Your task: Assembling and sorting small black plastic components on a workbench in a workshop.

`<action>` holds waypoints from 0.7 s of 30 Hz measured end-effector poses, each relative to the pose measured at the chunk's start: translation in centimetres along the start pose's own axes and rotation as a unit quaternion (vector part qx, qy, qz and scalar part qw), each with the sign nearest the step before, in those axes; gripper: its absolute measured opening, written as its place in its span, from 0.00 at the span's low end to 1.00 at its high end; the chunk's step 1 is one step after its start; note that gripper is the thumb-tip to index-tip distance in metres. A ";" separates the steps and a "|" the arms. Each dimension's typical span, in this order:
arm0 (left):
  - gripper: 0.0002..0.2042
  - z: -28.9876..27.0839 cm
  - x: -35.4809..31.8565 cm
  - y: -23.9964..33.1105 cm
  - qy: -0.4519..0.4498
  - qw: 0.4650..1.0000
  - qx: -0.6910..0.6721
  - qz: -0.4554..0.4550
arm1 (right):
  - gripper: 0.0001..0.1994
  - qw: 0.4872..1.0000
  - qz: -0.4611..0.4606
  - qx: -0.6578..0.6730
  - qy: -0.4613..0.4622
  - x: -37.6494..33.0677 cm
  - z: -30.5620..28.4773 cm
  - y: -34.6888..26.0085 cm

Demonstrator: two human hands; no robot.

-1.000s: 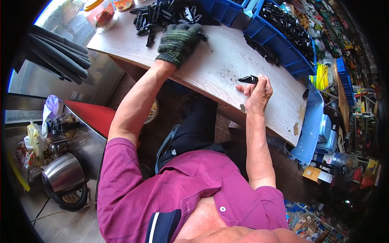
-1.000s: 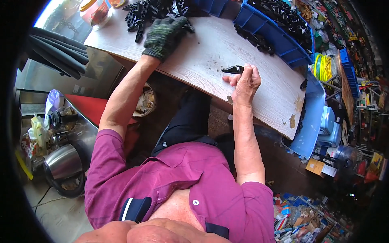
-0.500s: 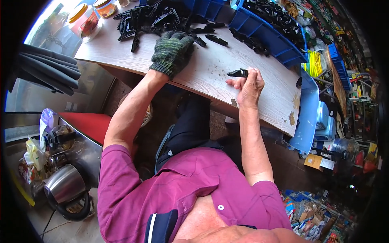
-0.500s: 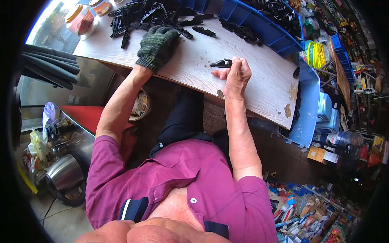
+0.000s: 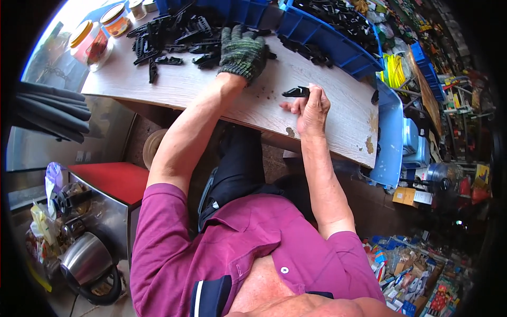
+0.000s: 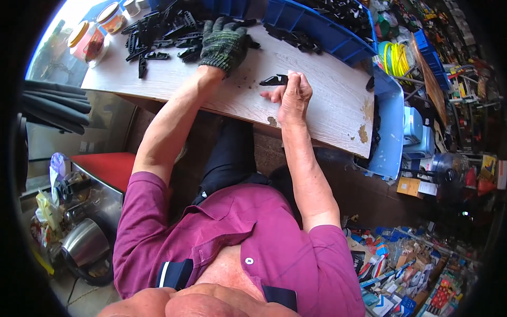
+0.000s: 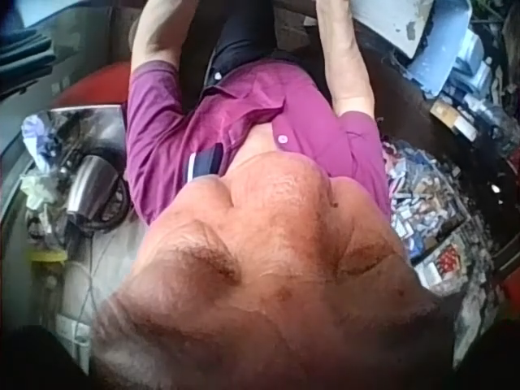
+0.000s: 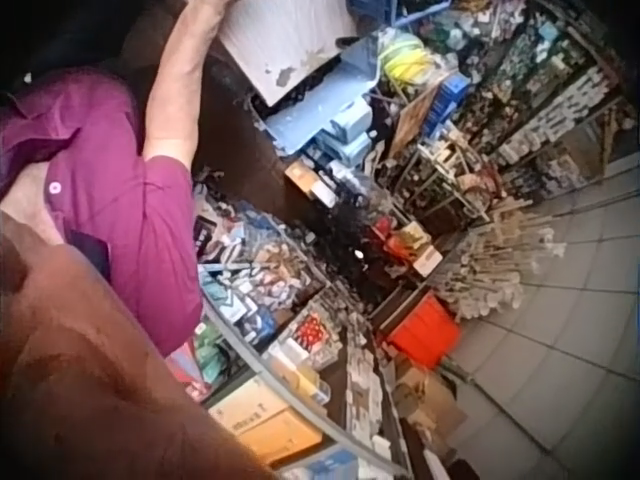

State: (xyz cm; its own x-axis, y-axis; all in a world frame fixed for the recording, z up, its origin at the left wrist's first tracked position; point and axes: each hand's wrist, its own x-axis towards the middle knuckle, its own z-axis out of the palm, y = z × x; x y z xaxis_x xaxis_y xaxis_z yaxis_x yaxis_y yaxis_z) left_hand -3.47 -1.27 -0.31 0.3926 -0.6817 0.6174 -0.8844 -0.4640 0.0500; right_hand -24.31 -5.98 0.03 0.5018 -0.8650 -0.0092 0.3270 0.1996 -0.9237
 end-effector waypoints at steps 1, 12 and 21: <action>0.13 0.0 0.5 0.2 -0.033 0.999 0.014 0.002 | 0.14 1.000 0.009 0.007 -0.003 0.2 -0.4 -0.3; 0.13 -0.4 -1.3 0.3 -0.054 0.996 -0.076 -0.003 | 0.17 0.926 -0.013 -0.033 0.376 7.6 -9.6 -7.3; 0.14 -1.2 -1.7 2.7 -0.042 0.988 -0.132 0.074 | 0.15 0.935 0.024 -0.140 0.324 10.1 -9.9 -6.7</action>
State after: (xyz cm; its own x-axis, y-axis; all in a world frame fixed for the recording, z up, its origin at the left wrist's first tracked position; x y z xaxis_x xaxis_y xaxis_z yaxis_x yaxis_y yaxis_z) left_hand -6.84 -0.66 -0.31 0.2632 -0.7808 0.5666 -0.9645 -0.1993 0.1734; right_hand -29.36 -20.64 2.28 -0.1098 -0.9736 -0.2002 0.0478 0.1960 -0.9794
